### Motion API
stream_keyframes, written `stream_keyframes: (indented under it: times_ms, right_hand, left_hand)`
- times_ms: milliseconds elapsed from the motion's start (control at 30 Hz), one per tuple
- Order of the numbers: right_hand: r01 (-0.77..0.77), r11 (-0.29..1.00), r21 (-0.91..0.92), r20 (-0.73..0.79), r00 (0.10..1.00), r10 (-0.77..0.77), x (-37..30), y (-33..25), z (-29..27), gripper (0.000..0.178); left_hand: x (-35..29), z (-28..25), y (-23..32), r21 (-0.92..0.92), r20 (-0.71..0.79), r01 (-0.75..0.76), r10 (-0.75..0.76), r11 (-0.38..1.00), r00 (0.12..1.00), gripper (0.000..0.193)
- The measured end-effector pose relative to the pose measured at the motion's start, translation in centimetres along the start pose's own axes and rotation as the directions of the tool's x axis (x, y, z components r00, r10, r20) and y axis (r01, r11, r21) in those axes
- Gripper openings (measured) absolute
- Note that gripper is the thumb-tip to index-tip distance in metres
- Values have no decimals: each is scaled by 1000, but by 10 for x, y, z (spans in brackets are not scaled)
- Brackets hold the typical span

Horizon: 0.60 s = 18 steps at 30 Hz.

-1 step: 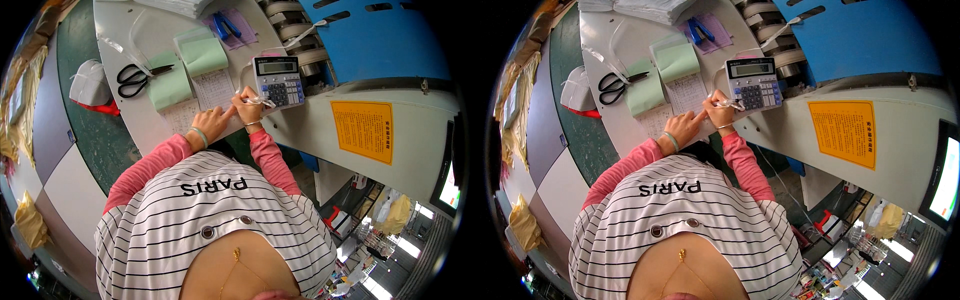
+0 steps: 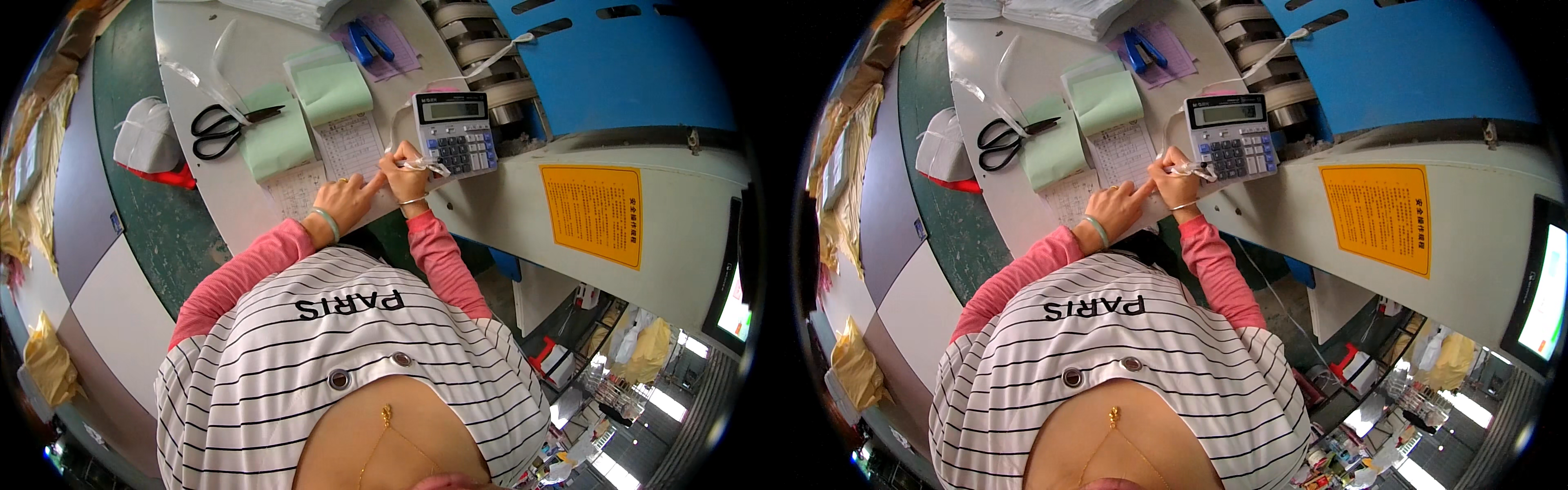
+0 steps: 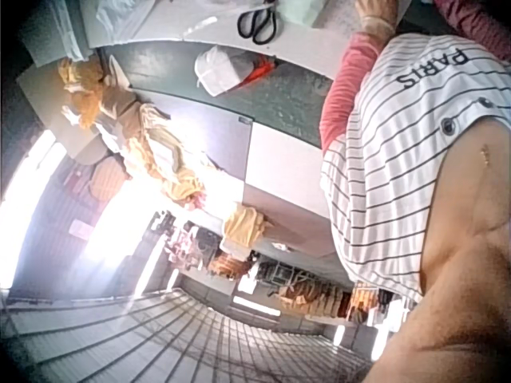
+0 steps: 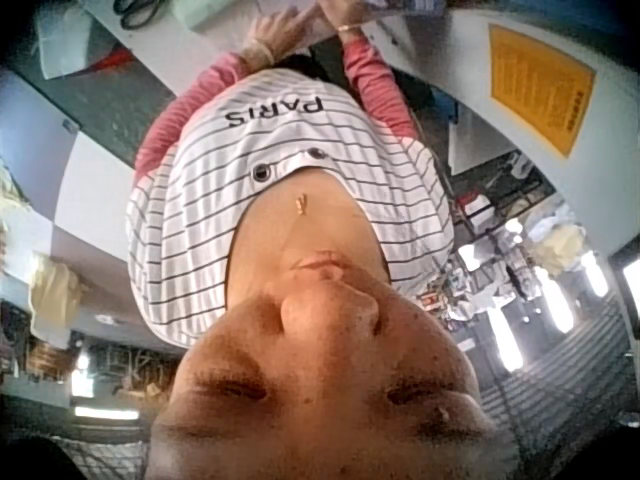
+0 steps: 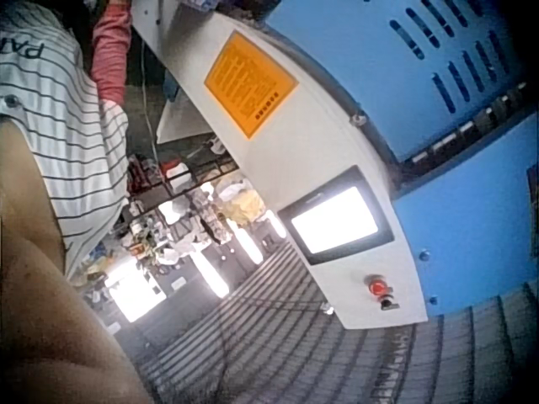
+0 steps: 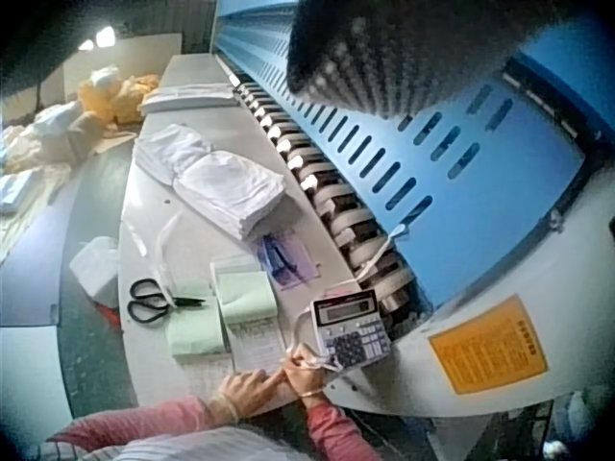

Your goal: The person writes on a document with a pen, then folds a stack of white fabric items on a table. They use scissors to cut a plastic bag and place the folded items inside. The person then returns to the document to write and uses a calculator.

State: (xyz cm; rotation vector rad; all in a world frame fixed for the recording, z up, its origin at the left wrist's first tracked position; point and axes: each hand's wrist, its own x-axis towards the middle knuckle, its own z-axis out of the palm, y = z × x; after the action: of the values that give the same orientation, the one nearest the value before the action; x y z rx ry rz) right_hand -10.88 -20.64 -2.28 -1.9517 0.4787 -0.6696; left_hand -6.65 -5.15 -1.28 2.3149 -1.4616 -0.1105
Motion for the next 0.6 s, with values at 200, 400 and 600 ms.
stream_keyframes:
  times_ms: [200, 400, 600]
  right_hand:
    - [-17, 1000, -2, 22, 1000, 18, -1, 5, 0, 28]
    - [-3, 1000, -4, 13, 1000, 3, -1, 7, 1, 27]
    - [-32, 999, 9, -14, 999, 32, 0, -6, 0, 29]
  left_hand:
    - [0, 2, 0, 1, 13, 9, -9, 1000, 1000, 50]
    - [0, 3, 0, -7, -10, 5, -6, 1000, 1000, 48]
    - [0, 3, 0, 1, -19, 10, -10, 1000, 1000, 49]
